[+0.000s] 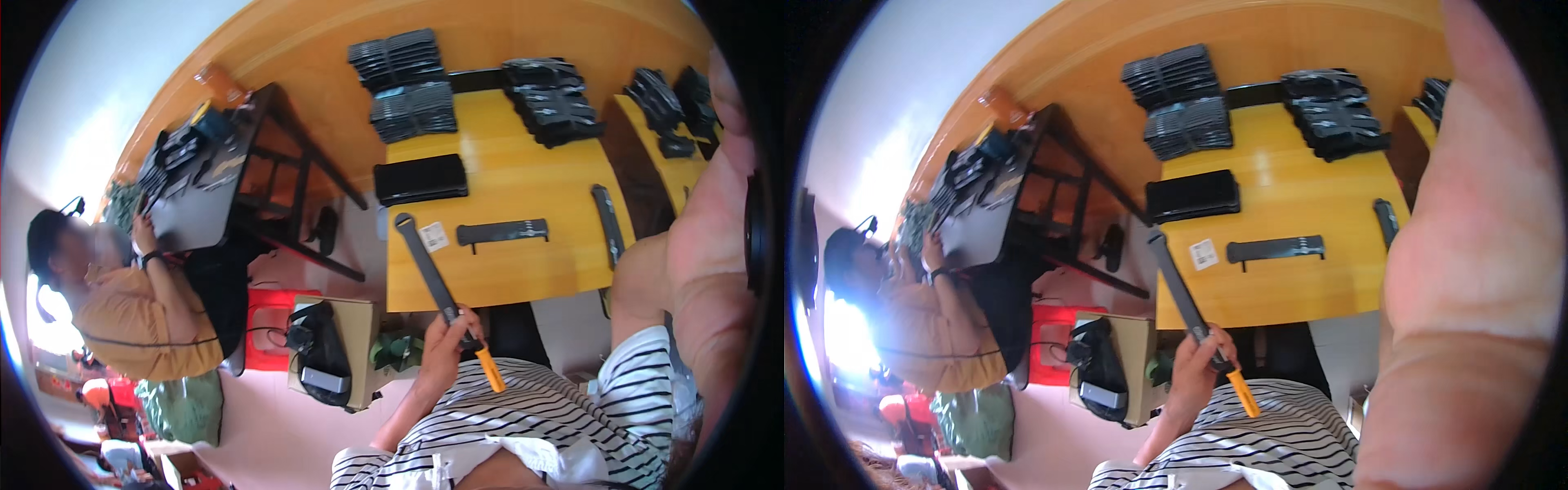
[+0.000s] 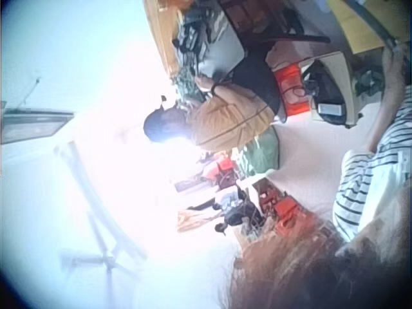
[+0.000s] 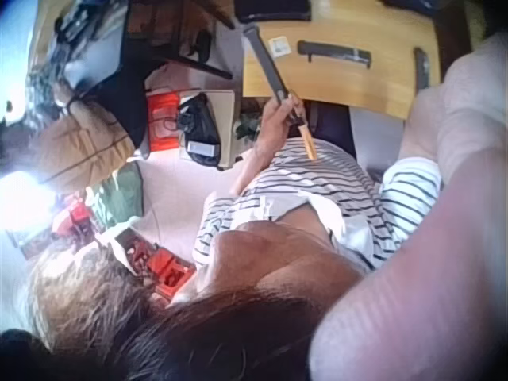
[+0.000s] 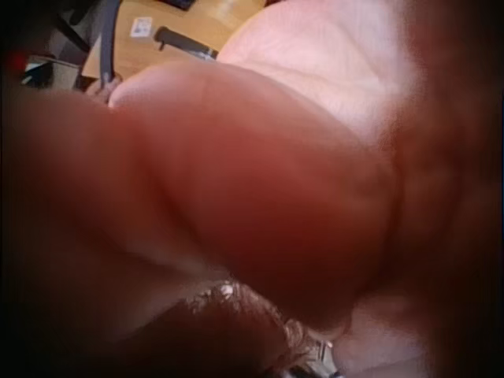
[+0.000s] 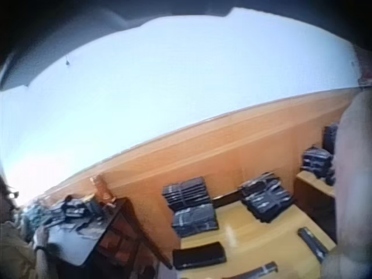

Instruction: The person assembles straps by fitting components together by hand and trimming, adjusting, and pressing the parts using hand tools on the table.

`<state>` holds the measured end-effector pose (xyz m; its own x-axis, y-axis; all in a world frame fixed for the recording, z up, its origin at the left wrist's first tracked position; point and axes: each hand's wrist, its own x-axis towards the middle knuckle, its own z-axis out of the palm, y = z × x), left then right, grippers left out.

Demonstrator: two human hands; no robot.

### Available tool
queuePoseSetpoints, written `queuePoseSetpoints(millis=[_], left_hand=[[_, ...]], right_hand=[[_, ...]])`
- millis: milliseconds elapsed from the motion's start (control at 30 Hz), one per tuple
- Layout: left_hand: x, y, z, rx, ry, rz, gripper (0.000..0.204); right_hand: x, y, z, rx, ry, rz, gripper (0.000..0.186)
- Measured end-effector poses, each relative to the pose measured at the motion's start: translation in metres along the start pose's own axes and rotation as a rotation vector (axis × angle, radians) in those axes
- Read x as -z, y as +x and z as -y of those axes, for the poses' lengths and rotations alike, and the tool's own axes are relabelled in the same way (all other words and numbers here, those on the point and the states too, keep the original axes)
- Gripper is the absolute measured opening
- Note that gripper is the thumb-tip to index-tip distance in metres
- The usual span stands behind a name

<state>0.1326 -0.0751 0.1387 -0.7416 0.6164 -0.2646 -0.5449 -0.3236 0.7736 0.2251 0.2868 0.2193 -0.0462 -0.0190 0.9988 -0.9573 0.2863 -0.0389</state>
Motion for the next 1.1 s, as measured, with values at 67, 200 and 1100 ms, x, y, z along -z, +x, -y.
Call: queuePoseSetpoints(millis=[67,200,1100], left_hand=[[0.006,0.002,0.004,-0.004,0.006,0.001,0.013],[0.005,0.004,0.003,-0.023,0.015,0.007,0.012],[0.035,0.051,-0.007,-0.206,-0.047,-0.257,0.014]], right_hand=[[-0.054,0.037,-0.004,0.003,-0.095,0.028,0.062],[-0.055,0.061,0.007,0.02,-0.26,0.079,0.062],[-0.257,-0.087,-0.009,-1.252,-0.44,0.515,0.04]])
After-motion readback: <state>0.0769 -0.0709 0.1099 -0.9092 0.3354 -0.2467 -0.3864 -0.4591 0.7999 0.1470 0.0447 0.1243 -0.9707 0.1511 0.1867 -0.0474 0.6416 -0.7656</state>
